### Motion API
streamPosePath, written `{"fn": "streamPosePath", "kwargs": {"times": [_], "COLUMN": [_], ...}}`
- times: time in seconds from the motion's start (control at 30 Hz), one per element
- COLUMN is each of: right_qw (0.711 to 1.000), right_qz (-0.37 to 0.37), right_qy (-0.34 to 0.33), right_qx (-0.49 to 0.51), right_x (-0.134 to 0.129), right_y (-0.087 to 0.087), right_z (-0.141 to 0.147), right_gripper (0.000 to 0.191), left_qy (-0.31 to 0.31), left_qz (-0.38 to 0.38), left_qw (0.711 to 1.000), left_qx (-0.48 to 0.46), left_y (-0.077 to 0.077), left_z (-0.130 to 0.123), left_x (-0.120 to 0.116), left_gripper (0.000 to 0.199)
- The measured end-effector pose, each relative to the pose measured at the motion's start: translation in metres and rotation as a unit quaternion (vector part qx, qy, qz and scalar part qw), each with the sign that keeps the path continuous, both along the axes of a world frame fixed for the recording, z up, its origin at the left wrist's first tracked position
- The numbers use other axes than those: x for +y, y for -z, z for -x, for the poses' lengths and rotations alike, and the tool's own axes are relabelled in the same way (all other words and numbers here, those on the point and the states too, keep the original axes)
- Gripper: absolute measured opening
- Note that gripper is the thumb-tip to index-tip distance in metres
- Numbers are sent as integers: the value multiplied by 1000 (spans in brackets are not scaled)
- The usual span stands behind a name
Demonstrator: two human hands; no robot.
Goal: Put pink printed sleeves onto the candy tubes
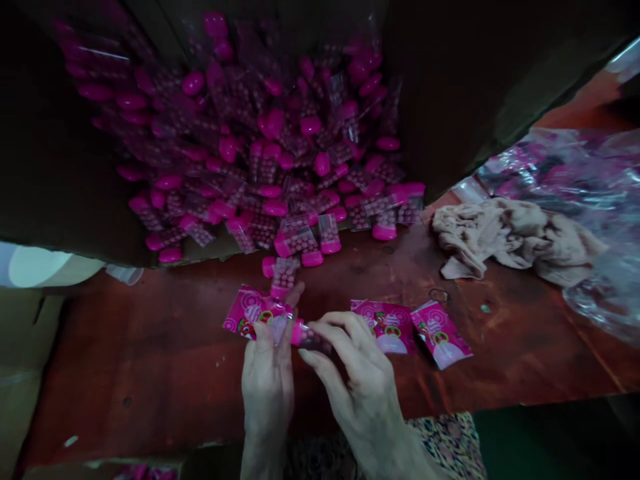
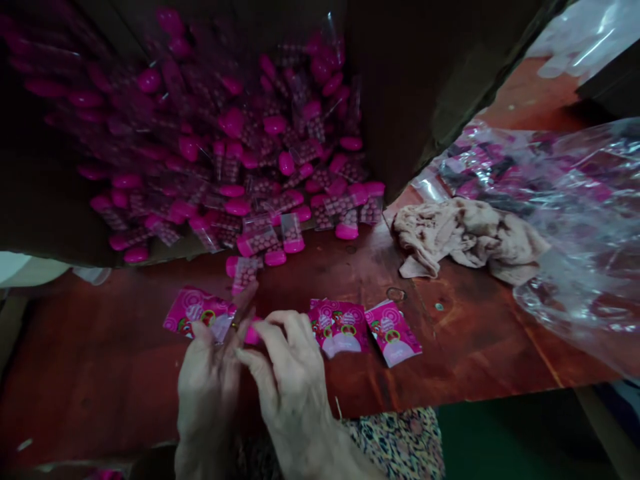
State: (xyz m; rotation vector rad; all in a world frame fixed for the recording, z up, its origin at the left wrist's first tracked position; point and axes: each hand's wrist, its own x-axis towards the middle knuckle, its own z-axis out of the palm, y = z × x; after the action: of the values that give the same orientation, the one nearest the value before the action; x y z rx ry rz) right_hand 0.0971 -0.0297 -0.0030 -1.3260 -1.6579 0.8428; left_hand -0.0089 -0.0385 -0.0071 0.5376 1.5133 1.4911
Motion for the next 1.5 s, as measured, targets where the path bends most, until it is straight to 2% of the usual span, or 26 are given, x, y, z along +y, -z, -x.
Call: {"fn": "streamPosePath", "kwargs": {"times": [0.07, 0.13, 0.2, 0.27, 0.33, 0.43, 0.57, 0.67, 0.77, 0.93, 0.97, 1.07, 1.13, 1.23, 1.3, 1.37, 1.43, 1.5], "right_qw": [991, 970, 942, 919, 913, 910, 874, 840, 825, 881, 884, 867, 872, 914, 936, 952, 967, 983], "right_qz": [56, 124, 188, 228, 236, 247, 296, 303, 281, 186, 178, 193, 193, 171, 153, 134, 103, 49], "right_qy": [2, 32, 58, 64, 61, 67, 70, 98, 150, 166, 162, 151, 129, 79, 55, 47, 51, 51], "right_qx": [120, 207, 272, 315, 327, 327, 380, 439, 467, 402, 400, 434, 431, 360, 311, 272, 226, 172], "right_x": [2, 3, 3, 2, -1, -4, -4, -2, -2, -8, -8, -7, -6, -8, -9, -9, -7, -6], "right_y": [-7, -9, -8, -7, -6, -8, -8, -3, 4, 8, 7, 5, 5, 7, 9, 10, 11, 9], "right_z": [5, 10, 11, 10, 6, 1, 3, 7, 8, 6, 5, 4, 4, 5, 6, 7, 6, 3], "right_gripper": [6, 3, 4, 6, 8, 11, 14, 17, 17, 14, 13, 12, 12, 5, 13, 14, 4, 8], "left_qy": [25, 55, 73, 77, 62, 0, -47, -60, -89, -111, -112, -99, -93, -100, -95, -90, -91, -95], "left_qz": [15, 20, 8, -13, -31, -32, -18, -19, -13, 10, 11, 18, 15, 5, 11, 15, 20, 28], "left_qw": [999, 994, 985, 979, 980, 990, 994, 992, 983, 971, 968, 963, 960, 960, 961, 960, 954, 945], "left_qx": [-25, -88, -153, -191, -184, -137, -98, -112, -160, -213, -222, -250, -262, -263, -259, -264, -284, -311], "left_y": [0, -1, -2, -2, -3, -5, -8, -9, -10, -11, -11, -10, -10, -11, -12, -11, -8, -5], "left_z": [-7, -18, -28, -35, -35, -26, -16, -21, -30, -36, -36, -36, -35, -30, -25, -23, -21, -20], "left_x": [-4, -7, -9, -9, -8, -4, -3, -7, -10, -12, -12, -10, -8, -6, -5, -4, -5, -5], "left_gripper": [31, 41, 48, 45, 39, 30, 25, 23, 16, 13, 12, 11, 11, 12, 15, 17, 17, 17]}}
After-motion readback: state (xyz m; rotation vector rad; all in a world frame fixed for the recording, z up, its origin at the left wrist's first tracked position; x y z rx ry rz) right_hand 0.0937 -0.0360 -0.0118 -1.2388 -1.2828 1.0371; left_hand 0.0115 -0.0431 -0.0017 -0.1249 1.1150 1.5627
